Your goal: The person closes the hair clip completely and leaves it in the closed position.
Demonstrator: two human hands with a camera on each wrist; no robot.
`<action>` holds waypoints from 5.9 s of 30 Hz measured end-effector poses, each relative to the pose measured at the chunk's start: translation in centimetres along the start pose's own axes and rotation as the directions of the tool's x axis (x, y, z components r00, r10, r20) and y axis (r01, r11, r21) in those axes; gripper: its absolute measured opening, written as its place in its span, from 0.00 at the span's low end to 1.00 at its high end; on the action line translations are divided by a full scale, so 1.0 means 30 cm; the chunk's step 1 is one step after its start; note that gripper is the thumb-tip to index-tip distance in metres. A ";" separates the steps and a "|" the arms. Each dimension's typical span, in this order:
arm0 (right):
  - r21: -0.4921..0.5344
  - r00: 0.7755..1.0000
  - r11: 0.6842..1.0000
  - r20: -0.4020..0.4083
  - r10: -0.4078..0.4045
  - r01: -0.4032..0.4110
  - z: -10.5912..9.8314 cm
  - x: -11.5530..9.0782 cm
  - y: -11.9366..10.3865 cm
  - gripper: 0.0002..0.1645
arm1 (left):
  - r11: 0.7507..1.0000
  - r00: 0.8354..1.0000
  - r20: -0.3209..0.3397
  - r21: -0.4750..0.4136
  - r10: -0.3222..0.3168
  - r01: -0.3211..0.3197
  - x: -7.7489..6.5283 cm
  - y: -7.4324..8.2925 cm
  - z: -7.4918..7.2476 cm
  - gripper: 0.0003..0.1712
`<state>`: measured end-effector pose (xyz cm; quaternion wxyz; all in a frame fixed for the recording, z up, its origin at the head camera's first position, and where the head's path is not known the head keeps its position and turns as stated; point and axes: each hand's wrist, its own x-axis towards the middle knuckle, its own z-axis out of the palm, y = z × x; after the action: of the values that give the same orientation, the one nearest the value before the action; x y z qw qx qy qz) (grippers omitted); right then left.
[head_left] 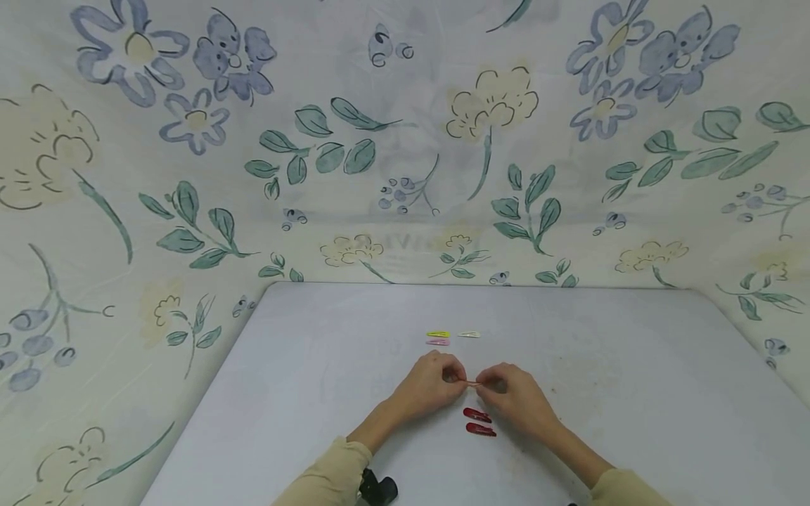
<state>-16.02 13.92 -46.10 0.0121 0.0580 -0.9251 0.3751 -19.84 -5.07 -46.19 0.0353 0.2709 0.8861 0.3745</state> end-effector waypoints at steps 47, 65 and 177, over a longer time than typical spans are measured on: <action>0.150 0.845 0.914 -0.461 -0.273 0.377 -0.071 0.097 -0.120 0.07 | 0.978 0.812 -0.579 -0.120 0.070 -0.170 0.063 0.129 -0.068 0.05; 0.118 0.832 0.938 -0.506 -0.226 0.327 -0.034 0.109 -0.118 0.07 | 0.979 0.795 -0.607 -0.150 0.018 -0.137 0.080 0.114 -0.042 0.04; 0.044 0.872 0.947 -0.406 -0.273 0.317 -0.029 0.092 -0.100 0.11 | 0.943 0.872 -0.487 -0.311 -0.052 -0.117 0.039 0.103 -0.060 0.04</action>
<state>-18.43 12.13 -43.20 0.2522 0.1224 -0.8619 0.4225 -19.90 -3.87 -42.64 -0.1512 0.1725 0.7857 0.5745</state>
